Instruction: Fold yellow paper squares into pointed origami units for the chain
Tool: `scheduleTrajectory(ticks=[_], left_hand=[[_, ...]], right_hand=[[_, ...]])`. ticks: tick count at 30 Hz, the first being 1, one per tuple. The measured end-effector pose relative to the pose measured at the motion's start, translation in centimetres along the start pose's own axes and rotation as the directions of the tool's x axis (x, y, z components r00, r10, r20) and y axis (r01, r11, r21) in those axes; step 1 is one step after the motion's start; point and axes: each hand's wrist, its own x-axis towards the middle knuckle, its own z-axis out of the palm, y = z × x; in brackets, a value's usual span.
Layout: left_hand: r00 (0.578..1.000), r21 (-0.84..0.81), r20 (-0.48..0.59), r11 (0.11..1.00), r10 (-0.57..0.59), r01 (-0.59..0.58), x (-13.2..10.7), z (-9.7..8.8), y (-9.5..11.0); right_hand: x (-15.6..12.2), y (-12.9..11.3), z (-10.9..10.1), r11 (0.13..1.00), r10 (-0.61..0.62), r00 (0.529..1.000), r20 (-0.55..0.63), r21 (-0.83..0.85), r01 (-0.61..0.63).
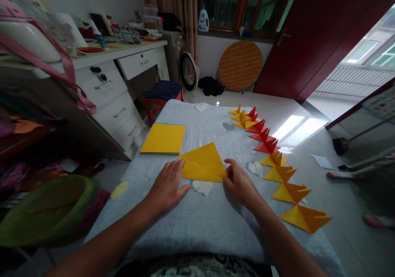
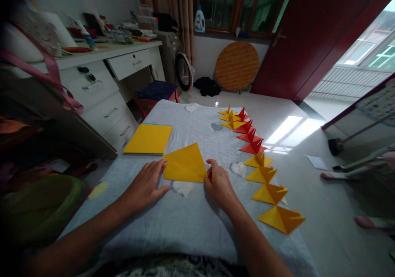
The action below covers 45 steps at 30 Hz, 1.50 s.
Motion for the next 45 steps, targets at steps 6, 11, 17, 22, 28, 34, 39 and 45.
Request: scheduleTrajectory(ticks=[6, 11, 17, 22, 28, 34, 39, 45], left_hand=[[0.993, -0.137, 0.114, 0.989, -0.031, 0.047, 2.0, -1.0, 0.7], [0.997, -0.138, -0.001, 0.987, -0.083, 0.082, 2.1, -0.1, 1.4], [0.989, -0.149, -0.099, 0.984, -0.112, 0.097, 2.1, 0.6, 1.2], [0.975, -0.152, -0.217, 0.986, 0.038, -0.073, 2.2, 0.2, 1.6], [0.85, 0.134, -0.303, 0.902, 0.431, -0.41, 2.2, -1.3, 2.8], [0.733, 0.387, -0.278, 0.77, 0.621, -0.506, 2.1, -1.6, 4.1], [0.737, 0.372, -0.231, 0.757, 0.636, -0.537, 1.9, -1.4, 4.5], [0.868, 0.254, -0.13, 0.862, 0.479, -0.438, 1.4, -1.6, 3.0]], right_hand=[[0.5, 1.4, -0.2, 0.864, 0.023, 0.999, -0.039, 0.504, -0.001], [0.9, 1.5, -0.5, 0.745, 0.071, 0.996, -0.055, 0.667, -0.017], [0.5, 1.1, -1.5, 0.636, 0.095, 0.994, -0.049, 0.771, -0.023], [0.6, 1.5, -1.5, 0.617, 0.122, 0.992, -0.021, 0.784, -0.06], [-0.1, 0.8, -0.9, 0.964, -0.153, 0.82, -0.552, 0.099, 0.246], [-1.8, -1.9, 0.9, 0.794, -0.591, 0.741, -0.319, -0.066, 0.604], [-1.5, -1.8, 1.8, 0.809, -0.577, 0.786, -0.223, -0.027, 0.587], [-1.0, -0.3, 0.8, 0.906, -0.398, 0.899, -0.18, 0.076, 0.416]])
